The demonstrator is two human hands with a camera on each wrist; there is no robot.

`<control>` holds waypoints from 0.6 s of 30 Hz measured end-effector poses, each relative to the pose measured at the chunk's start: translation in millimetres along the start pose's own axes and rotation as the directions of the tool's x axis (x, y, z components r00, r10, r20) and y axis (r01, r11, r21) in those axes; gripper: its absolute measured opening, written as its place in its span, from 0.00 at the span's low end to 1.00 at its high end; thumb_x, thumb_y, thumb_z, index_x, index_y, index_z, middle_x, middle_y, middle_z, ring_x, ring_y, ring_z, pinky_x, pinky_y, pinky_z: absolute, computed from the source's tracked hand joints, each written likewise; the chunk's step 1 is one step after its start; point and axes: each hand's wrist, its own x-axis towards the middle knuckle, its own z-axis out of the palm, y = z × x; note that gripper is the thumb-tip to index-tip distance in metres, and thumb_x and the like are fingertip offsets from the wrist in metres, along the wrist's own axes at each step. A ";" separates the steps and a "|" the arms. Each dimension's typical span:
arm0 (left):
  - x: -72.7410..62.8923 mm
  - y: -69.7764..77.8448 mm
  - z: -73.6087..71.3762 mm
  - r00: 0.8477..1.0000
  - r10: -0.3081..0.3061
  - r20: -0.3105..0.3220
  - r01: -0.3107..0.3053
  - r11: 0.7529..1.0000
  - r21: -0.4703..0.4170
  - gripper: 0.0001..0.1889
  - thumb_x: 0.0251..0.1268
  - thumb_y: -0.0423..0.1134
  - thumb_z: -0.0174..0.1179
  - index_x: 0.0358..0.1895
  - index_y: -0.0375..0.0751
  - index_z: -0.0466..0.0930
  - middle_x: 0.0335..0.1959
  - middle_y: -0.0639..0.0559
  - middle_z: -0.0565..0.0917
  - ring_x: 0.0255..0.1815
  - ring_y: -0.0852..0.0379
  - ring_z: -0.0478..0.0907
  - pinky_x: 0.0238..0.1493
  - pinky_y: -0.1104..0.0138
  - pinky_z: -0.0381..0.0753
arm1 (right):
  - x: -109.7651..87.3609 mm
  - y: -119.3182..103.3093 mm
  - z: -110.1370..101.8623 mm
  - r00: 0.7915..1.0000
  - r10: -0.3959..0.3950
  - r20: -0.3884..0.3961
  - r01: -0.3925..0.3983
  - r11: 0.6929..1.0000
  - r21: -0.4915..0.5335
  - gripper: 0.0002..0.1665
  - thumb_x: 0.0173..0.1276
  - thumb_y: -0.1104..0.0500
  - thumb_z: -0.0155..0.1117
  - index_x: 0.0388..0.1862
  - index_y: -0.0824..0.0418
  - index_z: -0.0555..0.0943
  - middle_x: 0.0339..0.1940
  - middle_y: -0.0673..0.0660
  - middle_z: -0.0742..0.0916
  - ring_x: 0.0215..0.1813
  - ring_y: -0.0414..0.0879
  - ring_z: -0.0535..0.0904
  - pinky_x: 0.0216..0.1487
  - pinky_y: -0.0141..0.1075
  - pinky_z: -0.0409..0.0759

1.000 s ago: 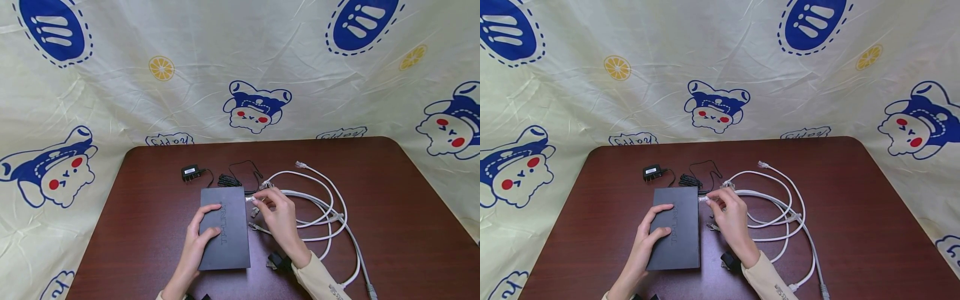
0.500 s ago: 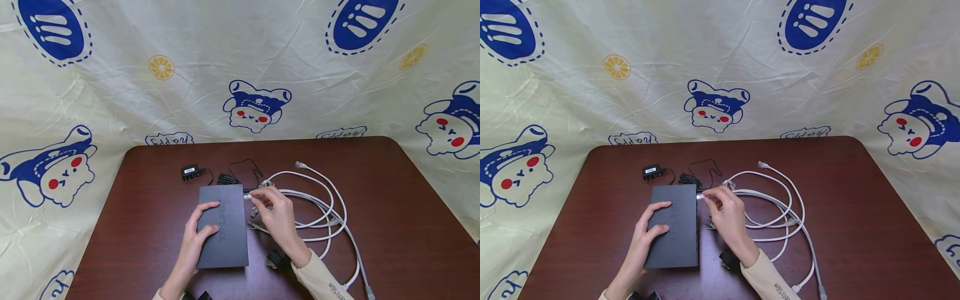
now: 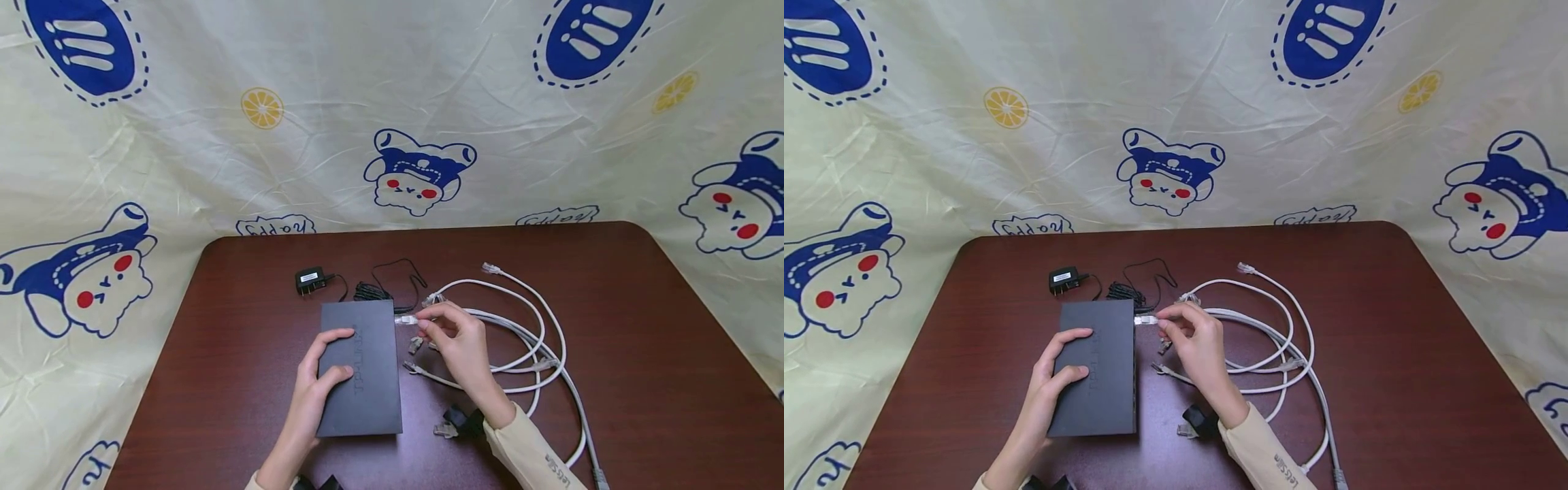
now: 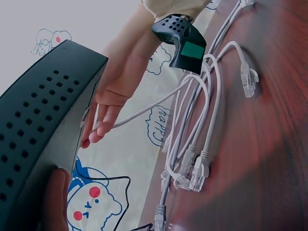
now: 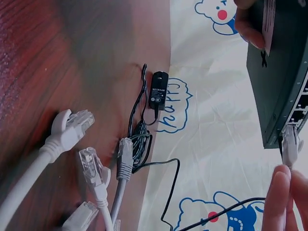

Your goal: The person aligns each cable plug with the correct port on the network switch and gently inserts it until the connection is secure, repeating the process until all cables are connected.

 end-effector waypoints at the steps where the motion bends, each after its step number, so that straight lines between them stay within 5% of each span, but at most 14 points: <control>1: 0.0 -0.1 0.4 1.000 -0.001 0.002 0.001 1.000 0.005 0.25 0.53 0.28 0.55 0.57 0.50 0.76 0.55 0.44 0.71 0.51 0.43 0.67 0.46 0.54 0.69 | 0.2 -4.0 0.2 1.000 -0.006 -0.006 0.006 1.000 0.004 0.07 0.54 0.81 0.63 0.31 0.76 0.81 0.27 0.67 0.82 0.23 0.53 0.82 0.25 0.39 0.80; 8: -0.9 0.2 2.8 1.000 -0.009 0.013 0.009 1.000 -0.014 0.26 0.54 0.27 0.54 0.57 0.50 0.75 0.52 0.42 0.72 0.48 0.44 0.70 0.43 0.54 0.73 | -0.6 -10.1 6.0 0.996 -0.017 -0.086 0.020 0.999 0.035 0.06 0.52 0.83 0.62 0.28 0.77 0.81 0.26 0.65 0.83 0.23 0.43 0.80 0.25 0.31 0.79; 18: 0.4 2.4 1.2 1.000 -0.007 0.018 0.007 1.000 0.026 0.25 0.52 0.28 0.54 0.57 0.51 0.75 0.53 0.42 0.72 0.49 0.44 0.68 0.44 0.55 0.69 | -3.0 9.4 15.1 0.985 -0.098 -0.141 0.107 0.992 0.061 0.09 0.51 0.84 0.62 0.28 0.74 0.82 0.29 0.65 0.84 0.25 0.46 0.81 0.28 0.32 0.80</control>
